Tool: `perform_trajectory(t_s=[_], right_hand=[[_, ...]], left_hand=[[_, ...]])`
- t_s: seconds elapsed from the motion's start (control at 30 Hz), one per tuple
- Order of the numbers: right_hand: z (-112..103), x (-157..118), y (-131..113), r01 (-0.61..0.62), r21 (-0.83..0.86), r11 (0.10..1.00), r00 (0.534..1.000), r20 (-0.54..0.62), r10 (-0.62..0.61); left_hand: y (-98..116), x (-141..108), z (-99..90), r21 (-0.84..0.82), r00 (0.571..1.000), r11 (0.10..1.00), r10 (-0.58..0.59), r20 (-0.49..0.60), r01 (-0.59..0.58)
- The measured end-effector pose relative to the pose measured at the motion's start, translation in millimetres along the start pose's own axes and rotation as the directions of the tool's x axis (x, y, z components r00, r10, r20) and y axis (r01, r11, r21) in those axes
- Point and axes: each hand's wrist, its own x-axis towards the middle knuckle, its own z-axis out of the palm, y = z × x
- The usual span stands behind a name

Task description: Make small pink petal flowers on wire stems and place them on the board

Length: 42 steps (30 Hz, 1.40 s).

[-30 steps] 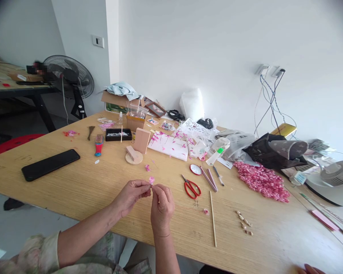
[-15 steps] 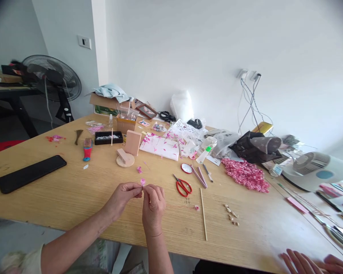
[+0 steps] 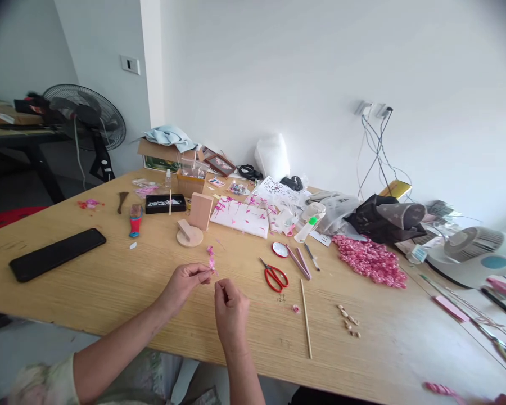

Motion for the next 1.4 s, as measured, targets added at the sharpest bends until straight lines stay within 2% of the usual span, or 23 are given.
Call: perform_trajectory(t_s=[0.2, 0.33, 0.43, 0.5, 0.57, 0.6, 0.63, 0.67, 0.77, 0.83, 0.9, 1.0, 1.1, 1.17, 1.23, 1.3, 1.33, 1.4], right_hand=[[2.8, -2.7, 3.2, 0.084, -0.139, 0.987, 0.996, 0.038, -0.079], [-11.6, 0.1, -11.3, 0.228, -0.284, 0.931, 0.965, 0.192, -0.178], [-33.0, 16.6, -31.3, 0.393, -0.362, 0.845, 0.895, 0.364, -0.260], [-46.3, 34.6, -41.4, 0.498, -0.345, 0.795, 0.820, 0.486, -0.302], [-55.0, 53.5, -43.3, 0.550, -0.266, 0.792, 0.754, 0.566, -0.333], [-57.2, 61.4, -40.7, 0.544, -0.219, 0.810, 0.741, 0.578, -0.341], [-57.8, 67.2, -35.8, 0.516, -0.179, 0.837, 0.748, 0.571, -0.339], [-57.0, 70.5, -29.2, 0.469, -0.151, 0.870, 0.773, 0.547, -0.322], [-46.9, 63.6, -5.5, 0.288, -0.106, 0.952, 0.867, 0.450, -0.213], [-36.5, 48.0, 6.6, 0.217, -0.080, 0.973, 0.896, 0.411, -0.166], [-26.5, 29.2, 11.1, 0.208, -0.081, 0.975, 0.906, 0.391, -0.161], [-19.0, 8.6, 1.2, 0.303, -0.160, 0.940, 0.886, 0.411, -0.216], [-25.8, 10.4, -20.8, 0.458, -0.280, 0.844, 0.827, 0.483, -0.288], [-36.8, 24.9, -32.5, 0.548, -0.314, 0.775, 0.777, 0.536, -0.332], [-48.4, 44.6, -35.1, 0.590, -0.295, 0.752, 0.743, 0.564, -0.361], [-55.4, 61.2, -26.6, 0.547, -0.243, 0.801, 0.762, 0.542, -0.356], [-55.8, 65.9, -19.1, 0.496, -0.210, 0.842, 0.790, 0.513, -0.337], [-49.7, 65.3, -1.7, 0.367, -0.146, 0.919, 0.855, 0.441, -0.272]], left_hand=[[-13.2, 3.2, -3.9, 0.173, 0.995, 0.980, 0.100, 0.006, -0.100], [-14.2, 4.0, -7.4, 0.309, 0.979, 0.929, 0.199, 0.050, -0.205], [-12.6, 4.6, -9.3, 0.428, 0.951, 0.850, 0.252, 0.182, -0.307], [-9.9, 3.1, -8.7, 0.442, 0.914, 0.817, 0.236, 0.329, -0.370], [-5.1, -0.8, -6.8, 0.379, 0.861, 0.837, 0.191, 0.472, -0.394], [-1.9, -3.2, -5.8, 0.330, 0.840, 0.866, 0.168, 0.516, -0.376], [1.5, -5.7, -5.1, 0.277, 0.834, 0.900, 0.150, 0.531, -0.338], [4.9, -7.9, -4.7, 0.224, 0.848, 0.932, 0.136, 0.513, -0.285], [11.7, -9.7, -6.4, 0.093, 0.939, 0.987, 0.090, 0.332, -0.127], [11.9, -6.5, -9.8, 0.061, 0.977, 0.995, 0.062, 0.202, -0.075], [8.9, -1.0, -13.9, 0.110, 0.992, 0.991, 0.060, 0.108, -0.072], [2.1, 7.3, -18.7, 0.318, 0.990, 0.937, 0.138, 0.038, -0.143], [-3.2, 11.6, -19.0, 0.489, 0.958, 0.825, 0.263, 0.113, -0.284], [-4.2, 10.8, -16.5, 0.523, 0.924, 0.763, 0.286, 0.253, -0.379], [-2.7, 7.1, -13.1, 0.486, 0.873, 0.748, 0.259, 0.414, -0.452], [1.5, 1.8, -10.4, 0.395, 0.821, 0.789, 0.229, 0.524, -0.472], [4.0, -0.7, -9.9, 0.346, 0.815, 0.822, 0.224, 0.535, -0.453], [8.6, -3.2, -10.6, 0.280, 0.858, 0.882, 0.221, 0.464, -0.379]])
